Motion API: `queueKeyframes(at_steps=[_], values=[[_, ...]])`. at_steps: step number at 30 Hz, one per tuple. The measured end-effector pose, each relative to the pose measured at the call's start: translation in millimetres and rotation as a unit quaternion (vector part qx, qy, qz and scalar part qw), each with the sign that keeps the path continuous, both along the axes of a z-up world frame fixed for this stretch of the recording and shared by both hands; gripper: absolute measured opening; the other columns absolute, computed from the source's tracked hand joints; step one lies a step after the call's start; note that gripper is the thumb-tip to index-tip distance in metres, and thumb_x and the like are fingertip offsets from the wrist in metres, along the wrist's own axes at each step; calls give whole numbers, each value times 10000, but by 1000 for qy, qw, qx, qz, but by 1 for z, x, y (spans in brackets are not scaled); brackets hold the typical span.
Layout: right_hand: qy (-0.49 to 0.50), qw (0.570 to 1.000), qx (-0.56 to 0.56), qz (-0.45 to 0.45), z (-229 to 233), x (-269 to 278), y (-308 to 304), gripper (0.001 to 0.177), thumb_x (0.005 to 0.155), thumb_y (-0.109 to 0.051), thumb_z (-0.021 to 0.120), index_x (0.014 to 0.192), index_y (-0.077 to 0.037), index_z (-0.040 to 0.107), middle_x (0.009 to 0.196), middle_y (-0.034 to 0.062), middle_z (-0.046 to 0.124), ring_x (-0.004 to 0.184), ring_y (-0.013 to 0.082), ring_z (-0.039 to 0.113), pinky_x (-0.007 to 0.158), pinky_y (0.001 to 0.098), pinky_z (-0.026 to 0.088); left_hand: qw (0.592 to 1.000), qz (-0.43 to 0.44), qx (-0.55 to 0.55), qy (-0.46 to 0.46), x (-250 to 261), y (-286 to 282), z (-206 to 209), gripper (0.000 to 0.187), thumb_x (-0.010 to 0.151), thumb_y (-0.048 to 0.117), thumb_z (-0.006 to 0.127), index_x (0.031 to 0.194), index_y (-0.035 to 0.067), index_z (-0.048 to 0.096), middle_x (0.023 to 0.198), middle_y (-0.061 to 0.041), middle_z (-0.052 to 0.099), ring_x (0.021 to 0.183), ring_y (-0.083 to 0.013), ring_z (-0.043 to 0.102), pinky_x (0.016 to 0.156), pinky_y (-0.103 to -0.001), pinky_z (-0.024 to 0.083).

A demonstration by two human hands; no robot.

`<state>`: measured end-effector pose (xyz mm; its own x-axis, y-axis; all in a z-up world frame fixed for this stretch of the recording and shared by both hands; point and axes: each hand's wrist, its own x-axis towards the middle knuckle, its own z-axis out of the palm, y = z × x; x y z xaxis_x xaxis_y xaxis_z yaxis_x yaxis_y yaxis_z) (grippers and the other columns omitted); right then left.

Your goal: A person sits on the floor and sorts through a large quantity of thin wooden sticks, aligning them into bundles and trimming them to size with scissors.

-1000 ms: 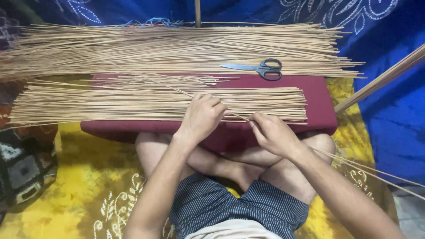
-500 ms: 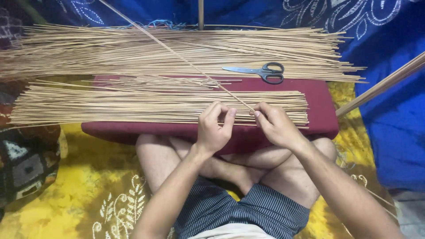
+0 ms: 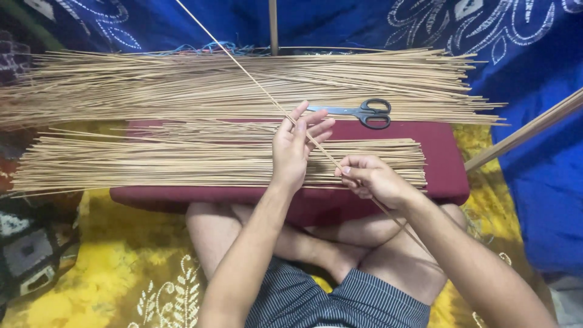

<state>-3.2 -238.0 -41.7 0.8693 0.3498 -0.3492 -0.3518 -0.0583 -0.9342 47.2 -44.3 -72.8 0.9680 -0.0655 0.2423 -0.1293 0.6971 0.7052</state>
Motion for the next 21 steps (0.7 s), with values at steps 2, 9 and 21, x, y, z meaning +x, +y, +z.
queueKeyframes(at_steps=[2, 9, 21], values=[[0, 1000, -3, 13, -1, 4, 1, 181, 1006, -120, 537, 1064, 11, 648, 642, 31, 444, 453, 97, 430, 355, 215, 332, 1000, 7, -2, 10, 7, 3, -4, 402, 1126, 180, 427, 1484, -3, 424, 1313, -270, 663, 1162, -362, 706, 964, -452, 624], [-354, 808, -471, 38, 37, 53, -21, 253, 940, -157, 665, 1163, -63, 738, 929, 159, 757, 854, 350, 747, 728, 467, 589, 995, 67, -32, 66, 17, 0, -20, 271, 1108, 105, 406, 1315, -38, 509, 1273, -312, 675, 1118, -428, 708, 949, -536, 618], [-343, 661, -657, 120, -7, 142, -73, 341, 838, -156, 750, 1151, -23, 733, 1050, 191, 680, 982, 434, 733, 824, 520, 604, 984, 114, -54, 123, 13, 2, -29, 201, 1101, 65, 406, 1239, -27, 519, 1256, -328, 676, 1122, -438, 698, 957, -552, 594]])
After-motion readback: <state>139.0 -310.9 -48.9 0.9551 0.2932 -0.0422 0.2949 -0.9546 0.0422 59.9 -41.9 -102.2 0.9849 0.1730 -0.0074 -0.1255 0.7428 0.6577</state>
